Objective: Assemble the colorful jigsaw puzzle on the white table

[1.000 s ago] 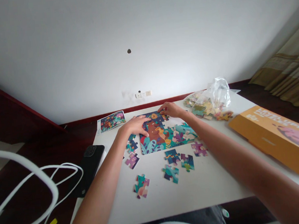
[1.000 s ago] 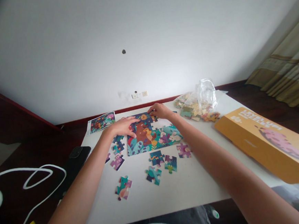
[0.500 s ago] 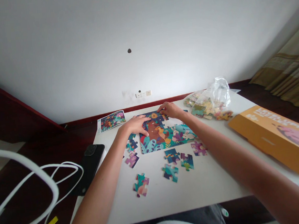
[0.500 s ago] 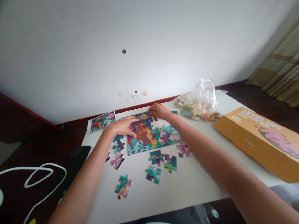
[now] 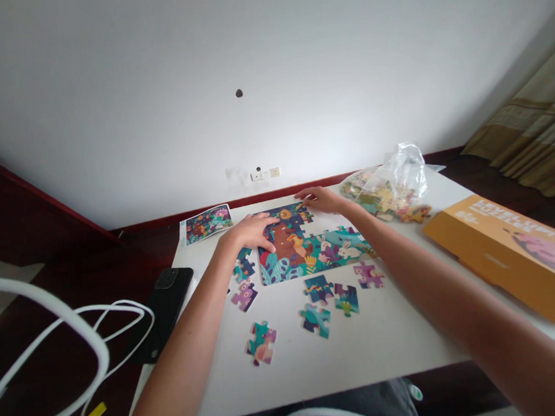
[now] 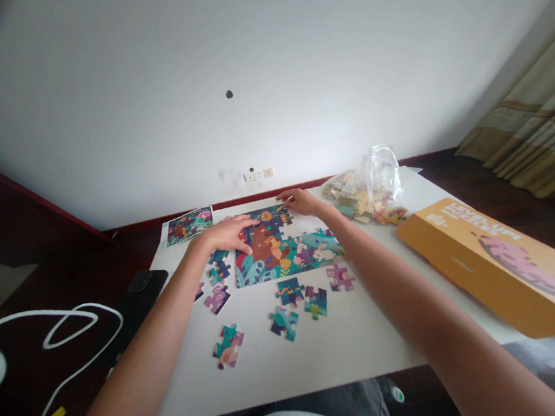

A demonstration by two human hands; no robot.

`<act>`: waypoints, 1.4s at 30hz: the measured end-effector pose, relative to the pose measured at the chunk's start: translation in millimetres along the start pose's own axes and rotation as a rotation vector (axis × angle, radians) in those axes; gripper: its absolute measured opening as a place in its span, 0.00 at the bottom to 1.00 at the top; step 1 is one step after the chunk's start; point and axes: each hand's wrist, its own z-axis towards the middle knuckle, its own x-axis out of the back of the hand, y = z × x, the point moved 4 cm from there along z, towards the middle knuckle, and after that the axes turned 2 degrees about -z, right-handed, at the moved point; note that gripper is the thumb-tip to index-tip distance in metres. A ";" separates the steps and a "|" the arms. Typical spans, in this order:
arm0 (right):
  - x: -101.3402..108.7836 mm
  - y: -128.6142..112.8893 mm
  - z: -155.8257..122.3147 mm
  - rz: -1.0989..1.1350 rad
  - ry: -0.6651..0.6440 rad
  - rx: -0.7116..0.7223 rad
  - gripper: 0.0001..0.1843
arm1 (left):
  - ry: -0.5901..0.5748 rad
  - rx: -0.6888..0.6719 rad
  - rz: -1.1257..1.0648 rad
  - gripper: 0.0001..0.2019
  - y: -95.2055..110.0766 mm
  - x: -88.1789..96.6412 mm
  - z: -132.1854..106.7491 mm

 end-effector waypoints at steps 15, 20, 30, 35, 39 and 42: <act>-12.5 -18.3 -0.9 -0.215 0.068 -0.101 0.14 | -0.003 0.001 -0.021 0.50 0.1 -1.6 3.8; -15.4 -18.8 -2.6 -0.209 0.095 -0.110 0.14 | 0.018 -0.058 -0.022 0.47 1.4 -1.8 4.1; -11.9 -20.6 -3.4 -0.154 -0.038 -0.056 0.19 | -0.008 -0.060 -0.028 0.47 2.9 -0.4 1.5; -10.7 -18.8 -1.9 -0.186 0.030 -0.070 0.19 | -0.002 -0.071 -0.033 0.47 2.8 -1.2 2.6; -12.3 -21.5 -1.6 -0.165 0.019 -0.041 0.18 | 0.004 -0.072 -0.037 0.47 0.7 -2.8 3.9; -12.2 -24.5 -2.5 -0.135 -0.021 -0.038 0.18 | 0.012 -0.069 -0.045 0.47 -0.4 -3.4 4.6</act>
